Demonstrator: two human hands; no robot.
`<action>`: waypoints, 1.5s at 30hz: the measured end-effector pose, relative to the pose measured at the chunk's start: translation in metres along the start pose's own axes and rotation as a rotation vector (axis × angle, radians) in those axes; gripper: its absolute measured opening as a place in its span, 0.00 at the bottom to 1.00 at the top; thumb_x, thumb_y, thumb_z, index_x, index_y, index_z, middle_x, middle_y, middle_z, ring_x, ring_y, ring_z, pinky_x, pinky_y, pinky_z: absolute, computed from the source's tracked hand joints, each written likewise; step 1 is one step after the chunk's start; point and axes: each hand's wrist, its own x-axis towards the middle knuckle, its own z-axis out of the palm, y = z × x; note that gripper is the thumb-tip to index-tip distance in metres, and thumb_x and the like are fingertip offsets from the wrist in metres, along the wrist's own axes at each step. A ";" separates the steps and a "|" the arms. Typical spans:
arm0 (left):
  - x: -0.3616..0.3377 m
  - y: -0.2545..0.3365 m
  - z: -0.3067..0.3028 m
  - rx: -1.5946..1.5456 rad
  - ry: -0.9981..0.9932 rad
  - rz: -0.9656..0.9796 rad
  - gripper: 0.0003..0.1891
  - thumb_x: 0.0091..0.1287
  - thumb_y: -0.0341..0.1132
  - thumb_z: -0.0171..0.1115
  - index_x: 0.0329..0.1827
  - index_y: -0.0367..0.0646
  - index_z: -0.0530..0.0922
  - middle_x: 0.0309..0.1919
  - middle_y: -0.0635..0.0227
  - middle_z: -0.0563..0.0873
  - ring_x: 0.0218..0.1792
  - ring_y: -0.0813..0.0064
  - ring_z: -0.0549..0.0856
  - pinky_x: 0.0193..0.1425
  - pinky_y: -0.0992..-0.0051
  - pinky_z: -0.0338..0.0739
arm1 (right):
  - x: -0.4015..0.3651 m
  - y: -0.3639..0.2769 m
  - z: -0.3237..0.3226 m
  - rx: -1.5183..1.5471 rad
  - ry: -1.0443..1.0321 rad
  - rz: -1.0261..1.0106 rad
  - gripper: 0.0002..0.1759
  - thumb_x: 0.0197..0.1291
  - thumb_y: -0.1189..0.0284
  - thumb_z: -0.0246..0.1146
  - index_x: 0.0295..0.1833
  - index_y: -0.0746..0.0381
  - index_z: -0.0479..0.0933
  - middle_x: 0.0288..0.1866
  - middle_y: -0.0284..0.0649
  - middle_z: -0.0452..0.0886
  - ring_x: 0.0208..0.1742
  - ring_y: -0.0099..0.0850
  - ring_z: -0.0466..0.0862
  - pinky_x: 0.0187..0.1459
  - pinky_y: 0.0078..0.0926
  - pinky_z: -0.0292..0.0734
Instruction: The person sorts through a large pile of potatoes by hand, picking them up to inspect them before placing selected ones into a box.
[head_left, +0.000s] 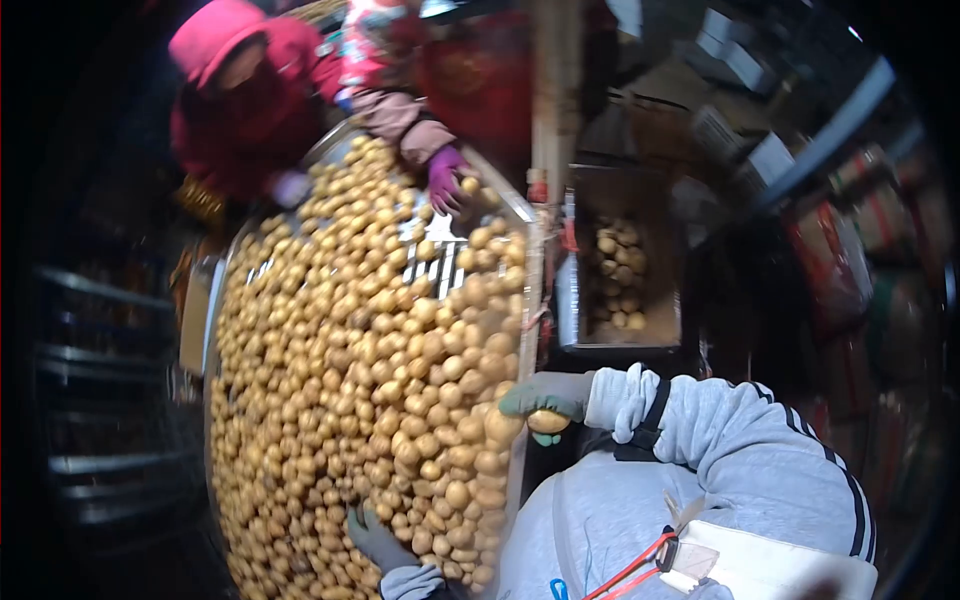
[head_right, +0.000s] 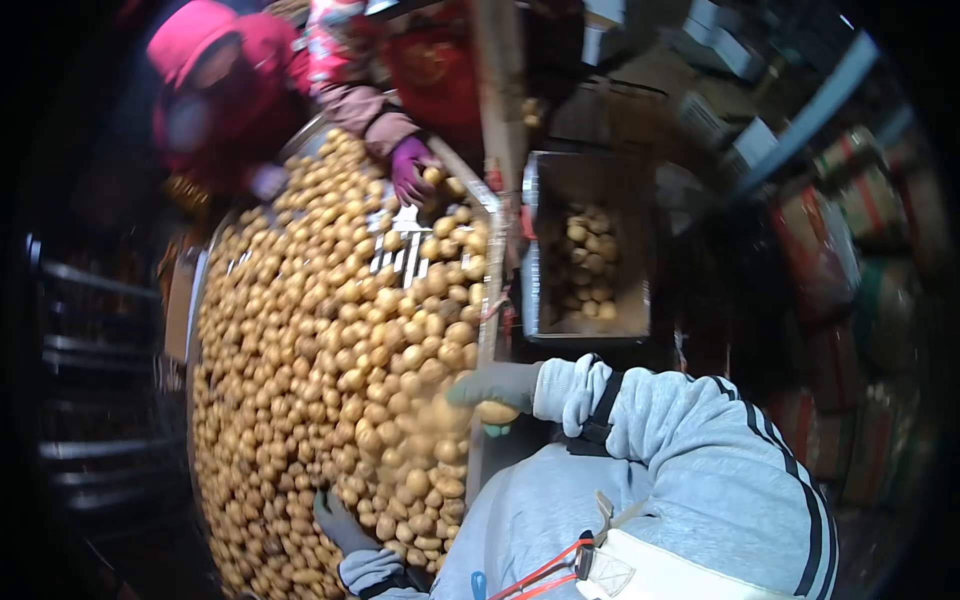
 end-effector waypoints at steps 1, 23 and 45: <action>0.002 -0.012 -0.001 0.074 -0.039 0.007 0.24 0.81 0.38 0.60 0.72 0.28 0.74 0.67 0.50 0.82 0.63 0.58 0.82 0.70 0.64 0.76 | -0.019 -0.001 -0.011 -0.055 0.040 -0.095 0.23 0.75 0.60 0.65 0.68 0.62 0.81 0.47 0.36 0.88 0.30 0.23 0.83 0.33 0.26 0.82; 0.030 0.005 0.052 0.332 -0.179 0.188 0.37 0.72 0.41 0.69 0.80 0.35 0.64 0.65 0.49 0.82 0.62 0.52 0.83 0.69 0.61 0.79 | -0.184 0.117 -0.086 0.288 0.863 0.000 0.30 0.76 0.44 0.61 0.52 0.63 0.83 0.26 0.47 0.84 0.23 0.37 0.86 0.24 0.33 0.83; 0.052 0.010 0.046 0.009 -0.571 0.072 0.42 0.75 0.38 0.67 0.89 0.52 0.55 0.66 0.51 0.81 0.62 0.54 0.84 0.64 0.63 0.84 | -0.433 0.259 -0.254 0.312 1.408 0.371 0.23 0.68 0.44 0.69 0.50 0.54 0.85 0.31 0.42 0.85 0.21 0.39 0.77 0.20 0.44 0.67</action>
